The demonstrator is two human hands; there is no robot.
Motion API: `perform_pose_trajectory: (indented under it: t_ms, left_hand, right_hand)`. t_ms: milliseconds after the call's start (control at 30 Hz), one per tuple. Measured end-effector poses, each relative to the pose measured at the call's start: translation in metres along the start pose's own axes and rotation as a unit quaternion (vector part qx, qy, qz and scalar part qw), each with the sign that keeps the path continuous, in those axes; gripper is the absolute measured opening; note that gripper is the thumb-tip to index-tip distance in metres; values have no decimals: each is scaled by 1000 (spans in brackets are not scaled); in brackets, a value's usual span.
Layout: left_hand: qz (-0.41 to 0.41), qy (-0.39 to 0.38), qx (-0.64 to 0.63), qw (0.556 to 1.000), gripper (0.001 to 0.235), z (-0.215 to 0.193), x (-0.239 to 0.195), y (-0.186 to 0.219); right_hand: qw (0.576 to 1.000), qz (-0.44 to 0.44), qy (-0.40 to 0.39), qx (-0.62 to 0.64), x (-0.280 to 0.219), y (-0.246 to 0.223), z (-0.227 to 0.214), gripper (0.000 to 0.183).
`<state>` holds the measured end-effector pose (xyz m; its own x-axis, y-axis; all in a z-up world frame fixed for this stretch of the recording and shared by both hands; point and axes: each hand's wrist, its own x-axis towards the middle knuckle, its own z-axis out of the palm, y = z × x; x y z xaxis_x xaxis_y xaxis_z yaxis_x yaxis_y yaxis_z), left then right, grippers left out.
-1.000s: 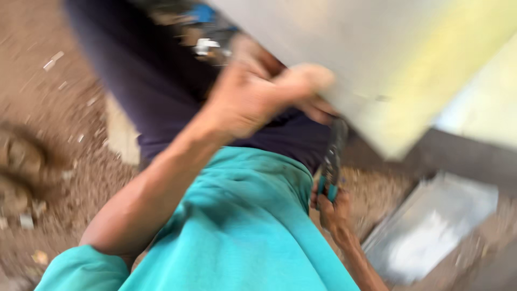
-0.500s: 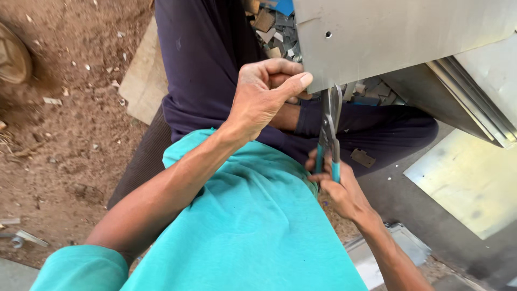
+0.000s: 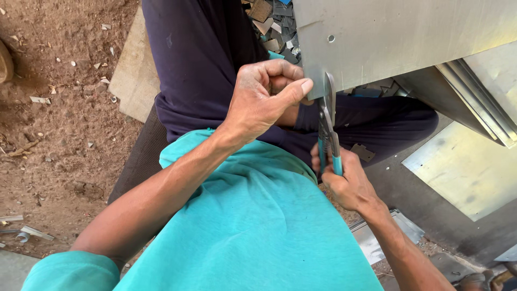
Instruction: The person sits on the ground and uses tin snips to cut small rectangular pieces from the edges of stacked metal sheets. The person repeatedly positions the snips, cuts, and removes the small cutouts, then repositions the sheet to continue cutting along the edges.
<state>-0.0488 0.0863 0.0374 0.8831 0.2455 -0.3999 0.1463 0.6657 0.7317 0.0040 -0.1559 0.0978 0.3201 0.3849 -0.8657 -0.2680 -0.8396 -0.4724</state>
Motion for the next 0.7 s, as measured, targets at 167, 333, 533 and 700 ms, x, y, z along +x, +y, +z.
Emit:
perform_pose_trajectory:
  t_ms: [167, 333, 533, 700]
  left_hand:
    - [-91, 24, -4, 996, 16, 3, 0, 1]
    - [-120, 13, -50, 991, 16, 3, -5, 0]
    - [-129, -7, -108, 986, 16, 2, 7, 3]
    - [-117, -29, -101, 988, 15, 1, -4, -12]
  right_hand:
    - [995, 6, 70, -69, 2, -3, -2, 17]
    - [999, -12, 49, -8, 0, -19, 1, 25]
    - [996, -35, 59, -56, 3, -49, -11, 15]
    - [996, 4, 75, -52, -4, -59, -9, 15]
